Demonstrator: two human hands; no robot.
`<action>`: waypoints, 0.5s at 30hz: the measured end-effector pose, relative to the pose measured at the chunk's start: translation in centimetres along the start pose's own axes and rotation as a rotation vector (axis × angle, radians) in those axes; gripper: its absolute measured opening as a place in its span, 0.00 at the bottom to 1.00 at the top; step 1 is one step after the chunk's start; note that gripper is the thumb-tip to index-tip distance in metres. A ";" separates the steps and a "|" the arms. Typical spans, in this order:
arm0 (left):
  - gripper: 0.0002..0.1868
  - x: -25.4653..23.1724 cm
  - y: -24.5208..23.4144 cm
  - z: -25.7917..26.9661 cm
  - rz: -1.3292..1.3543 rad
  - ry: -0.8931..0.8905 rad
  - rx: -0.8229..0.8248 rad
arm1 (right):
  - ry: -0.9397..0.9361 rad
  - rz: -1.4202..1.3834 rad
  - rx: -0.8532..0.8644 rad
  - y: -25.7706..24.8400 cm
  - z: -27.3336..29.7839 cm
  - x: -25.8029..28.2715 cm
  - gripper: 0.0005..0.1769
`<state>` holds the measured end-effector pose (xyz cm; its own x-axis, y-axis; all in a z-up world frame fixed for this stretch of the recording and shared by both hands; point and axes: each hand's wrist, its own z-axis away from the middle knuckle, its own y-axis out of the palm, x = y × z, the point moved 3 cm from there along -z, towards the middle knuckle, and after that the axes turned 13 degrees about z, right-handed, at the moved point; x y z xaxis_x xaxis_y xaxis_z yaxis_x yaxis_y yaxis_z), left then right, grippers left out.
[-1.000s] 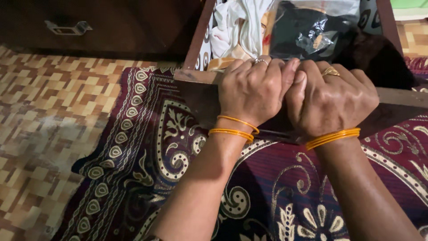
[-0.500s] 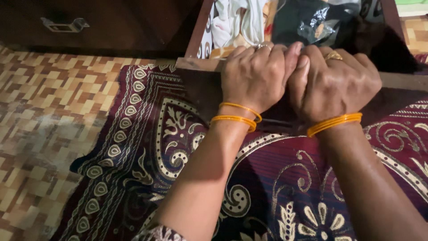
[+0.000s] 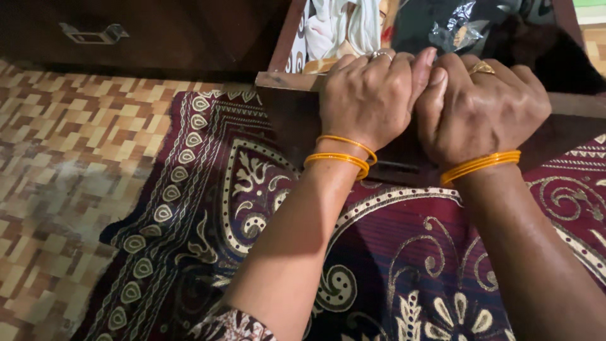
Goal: The person opens a green drawer containing cables and a power adapter, then opens a wooden drawer containing clothes and a scarf. They fold the scarf and place it back in the drawer, then open another drawer containing shoes and close it.
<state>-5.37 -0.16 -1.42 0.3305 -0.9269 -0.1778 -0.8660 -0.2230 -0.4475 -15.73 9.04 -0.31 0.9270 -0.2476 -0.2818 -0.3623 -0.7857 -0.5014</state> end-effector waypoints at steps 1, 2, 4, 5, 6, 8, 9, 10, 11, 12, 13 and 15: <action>0.20 -0.1 0.0 0.0 0.002 -0.002 0.002 | 0.002 -0.001 0.005 0.0 0.0 0.0 0.10; 0.20 -0.1 0.0 -0.1 0.004 -0.004 0.005 | 0.005 -0.002 0.010 0.0 0.0 0.0 0.10; 0.20 0.0 -0.1 -0.2 0.007 -0.005 0.004 | 0.007 0.014 0.022 0.1 -0.1 -0.1 0.11; 0.20 0.1 0.0 -0.1 0.008 -0.006 0.003 | 0.005 0.021 0.023 0.3 -0.1 -0.1 0.11; 0.20 0.2 0.1 -0.1 0.010 -0.007 0.002 | -0.004 0.034 0.011 0.4 -0.1 -0.1 0.11; 0.20 0.3 0.3 0.1 0.007 0.000 -0.003 | -0.017 0.042 -0.010 0.5 0.3 -0.1 0.10; 0.21 0.3 0.4 0.3 0.009 0.004 -0.006 | -0.020 0.041 -0.019 0.5 0.4 -0.1 0.10; 0.21 0.3 0.5 0.4 0.013 0.000 -0.005 | -0.019 0.037 -0.017 0.4 0.6 -0.1 0.10; 0.21 0.4 0.5 0.4 0.016 0.001 -0.007 | -0.017 0.036 -0.020 0.5 0.7 -0.1 0.10; 0.21 0.5 0.6 0.3 0.019 0.002 -0.010 | -0.011 0.032 -0.012 0.6 0.6 -0.1 0.10; 0.21 0.5 0.6 0.2 0.007 0.005 -0.014 | -0.007 0.034 -0.012 0.8 0.5 -0.1 0.11; 0.21 0.6 0.6 0.2 -0.019 0.006 -0.021 | -0.003 0.046 -0.018 0.8 0.4 -0.1 0.11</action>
<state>-5.60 -0.77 -1.93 0.3443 -0.9244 -0.1640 -0.8676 -0.2465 -0.4319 -16.17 8.67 -1.04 0.9090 -0.2820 -0.3069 -0.4029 -0.7834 -0.4734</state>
